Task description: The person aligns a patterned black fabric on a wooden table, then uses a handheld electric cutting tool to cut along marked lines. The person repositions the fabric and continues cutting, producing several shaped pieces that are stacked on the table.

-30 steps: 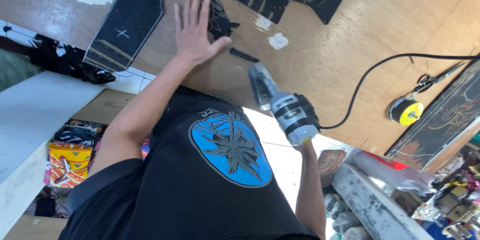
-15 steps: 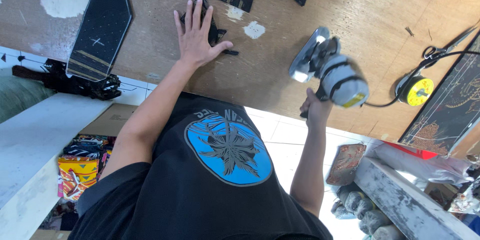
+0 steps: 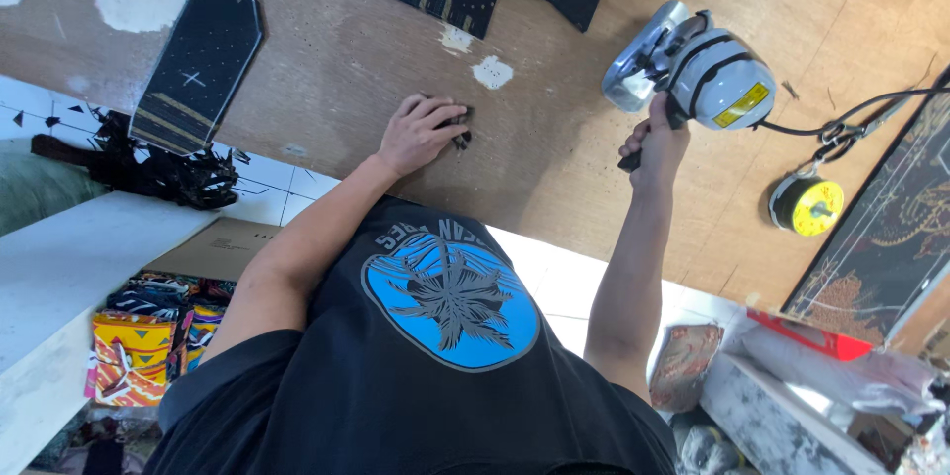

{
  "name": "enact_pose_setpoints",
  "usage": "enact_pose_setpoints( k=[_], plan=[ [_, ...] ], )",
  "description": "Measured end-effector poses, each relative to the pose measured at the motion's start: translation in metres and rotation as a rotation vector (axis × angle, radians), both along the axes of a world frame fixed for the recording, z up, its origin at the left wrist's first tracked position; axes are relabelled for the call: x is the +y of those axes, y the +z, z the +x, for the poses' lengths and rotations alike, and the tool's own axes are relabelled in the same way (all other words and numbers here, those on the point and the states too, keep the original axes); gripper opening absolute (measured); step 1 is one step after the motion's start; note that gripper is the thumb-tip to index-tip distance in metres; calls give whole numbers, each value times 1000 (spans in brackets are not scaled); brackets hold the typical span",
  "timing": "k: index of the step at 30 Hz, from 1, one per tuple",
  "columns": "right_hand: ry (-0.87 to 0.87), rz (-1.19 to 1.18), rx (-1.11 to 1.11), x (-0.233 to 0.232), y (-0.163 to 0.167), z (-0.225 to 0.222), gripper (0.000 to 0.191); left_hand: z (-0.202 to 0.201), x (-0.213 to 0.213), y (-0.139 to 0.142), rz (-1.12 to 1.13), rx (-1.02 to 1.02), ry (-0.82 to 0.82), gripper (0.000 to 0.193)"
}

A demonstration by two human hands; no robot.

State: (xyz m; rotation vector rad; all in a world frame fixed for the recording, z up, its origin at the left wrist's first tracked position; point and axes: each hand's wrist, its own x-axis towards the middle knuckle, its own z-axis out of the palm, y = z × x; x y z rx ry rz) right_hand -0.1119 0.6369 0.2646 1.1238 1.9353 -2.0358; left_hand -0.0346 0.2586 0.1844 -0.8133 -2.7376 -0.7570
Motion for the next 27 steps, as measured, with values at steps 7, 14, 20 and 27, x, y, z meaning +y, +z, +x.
enact_pose_setpoints(
  k=[7,14,20,27],
  plan=[
    [89,-159,81,26,-27,-50,40,-3,-22,0,65,-31,-30,33],
    [341,-244,65,27,-59,-2,69,88,-124,-9,25,-171,204,40],
    [435,-238,-55,-31,-72,71,79,200,-254,-7,-82,-481,638,34],
    [796,273,-59,-210,-55,57,74,293,-397,5,-345,-844,1034,40]
  ],
)
